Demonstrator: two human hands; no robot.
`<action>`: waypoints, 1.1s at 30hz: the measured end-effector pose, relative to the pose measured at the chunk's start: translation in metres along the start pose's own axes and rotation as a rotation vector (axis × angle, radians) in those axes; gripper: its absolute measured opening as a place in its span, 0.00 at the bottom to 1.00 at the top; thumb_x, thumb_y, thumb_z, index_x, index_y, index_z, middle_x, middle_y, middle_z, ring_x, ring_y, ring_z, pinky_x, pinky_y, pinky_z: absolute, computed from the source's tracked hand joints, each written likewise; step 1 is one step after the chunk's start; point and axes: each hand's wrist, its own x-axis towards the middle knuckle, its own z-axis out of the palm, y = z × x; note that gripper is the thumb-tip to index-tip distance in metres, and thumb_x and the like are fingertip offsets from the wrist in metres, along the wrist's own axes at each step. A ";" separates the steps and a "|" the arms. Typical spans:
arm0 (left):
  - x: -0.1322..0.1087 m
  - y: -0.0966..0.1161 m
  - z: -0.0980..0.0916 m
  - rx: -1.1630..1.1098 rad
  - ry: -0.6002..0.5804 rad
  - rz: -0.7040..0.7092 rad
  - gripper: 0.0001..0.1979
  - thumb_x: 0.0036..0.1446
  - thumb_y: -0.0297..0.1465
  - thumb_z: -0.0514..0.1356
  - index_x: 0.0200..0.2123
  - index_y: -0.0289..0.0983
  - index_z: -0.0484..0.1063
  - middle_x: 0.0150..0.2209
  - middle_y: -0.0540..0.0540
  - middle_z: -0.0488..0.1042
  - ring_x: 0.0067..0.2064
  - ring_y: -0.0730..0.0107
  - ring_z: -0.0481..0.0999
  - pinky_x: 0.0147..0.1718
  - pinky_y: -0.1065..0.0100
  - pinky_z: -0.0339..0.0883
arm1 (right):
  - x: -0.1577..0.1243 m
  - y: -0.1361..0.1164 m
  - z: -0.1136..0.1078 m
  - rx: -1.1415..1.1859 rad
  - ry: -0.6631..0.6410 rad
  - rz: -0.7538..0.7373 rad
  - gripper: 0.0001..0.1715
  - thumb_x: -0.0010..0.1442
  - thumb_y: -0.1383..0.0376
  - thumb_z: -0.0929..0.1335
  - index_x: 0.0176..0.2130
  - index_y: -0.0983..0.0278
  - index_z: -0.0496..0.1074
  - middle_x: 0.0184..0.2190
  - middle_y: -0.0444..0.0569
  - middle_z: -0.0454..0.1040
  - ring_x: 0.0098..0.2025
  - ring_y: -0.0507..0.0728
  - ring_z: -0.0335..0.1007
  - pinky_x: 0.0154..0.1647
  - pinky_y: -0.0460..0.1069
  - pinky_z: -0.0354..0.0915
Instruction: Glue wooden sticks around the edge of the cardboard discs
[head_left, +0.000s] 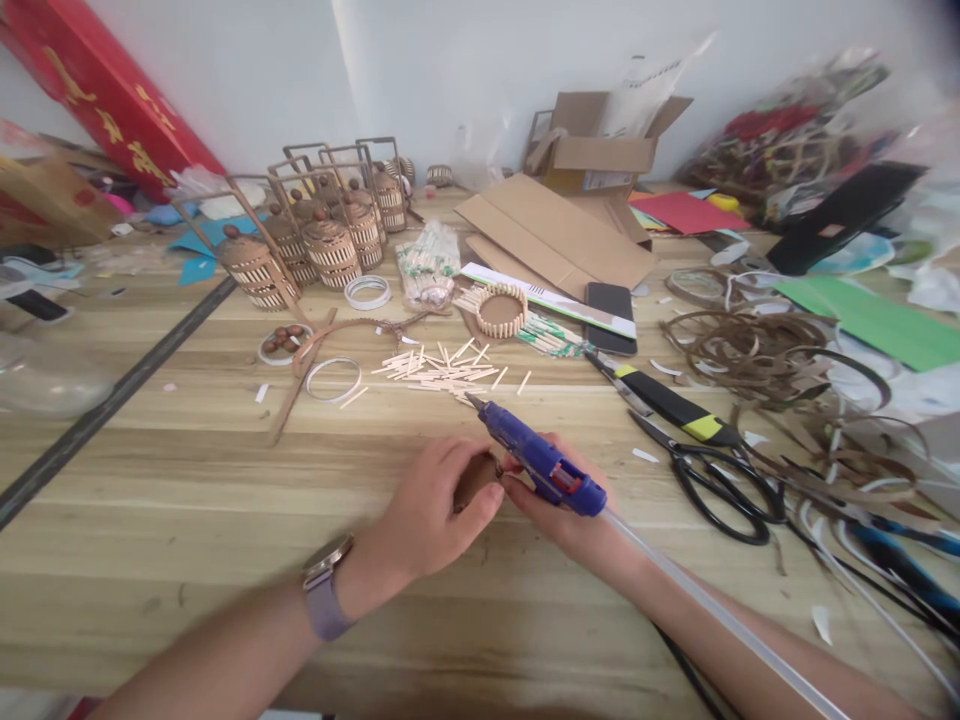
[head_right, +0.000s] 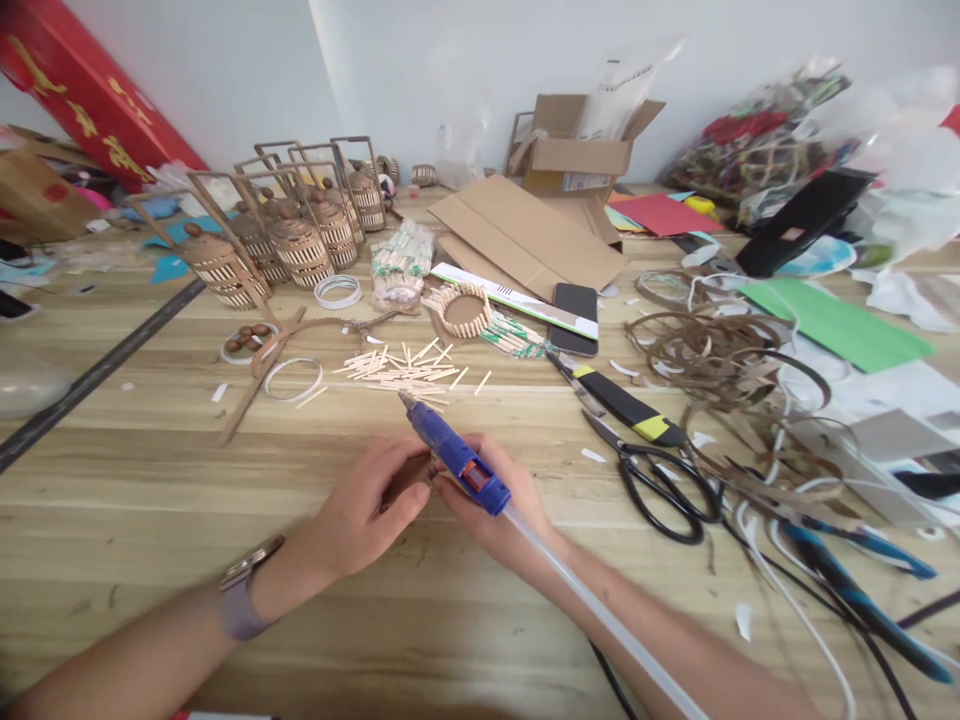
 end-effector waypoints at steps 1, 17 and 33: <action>0.000 0.000 0.000 0.005 0.000 0.002 0.13 0.64 0.36 0.53 0.49 0.38 0.68 0.45 0.43 0.74 0.48 0.59 0.72 0.48 0.58 0.65 | 0.000 -0.001 0.000 0.000 0.007 -0.007 0.08 0.55 0.61 0.71 0.37 0.58 0.72 0.31 0.42 0.78 0.30 0.53 0.74 0.31 0.46 0.69; -0.004 0.002 0.007 -0.043 -0.032 0.015 0.19 0.62 0.34 0.55 0.56 0.39 0.61 0.53 0.41 0.69 0.54 0.57 0.67 0.54 0.55 0.62 | 0.000 -0.003 0.003 0.059 0.079 -0.018 0.05 0.55 0.63 0.70 0.36 0.58 0.71 0.30 0.43 0.77 0.30 0.54 0.74 0.33 0.47 0.68; 0.005 -0.014 -0.012 0.079 -0.171 0.114 0.26 0.55 0.30 0.58 0.58 0.38 0.61 0.59 0.37 0.66 0.60 0.53 0.66 0.59 0.50 0.60 | 0.011 -0.012 -0.010 0.163 0.016 0.087 0.10 0.53 0.57 0.69 0.31 0.61 0.71 0.27 0.47 0.75 0.30 0.57 0.73 0.35 0.52 0.71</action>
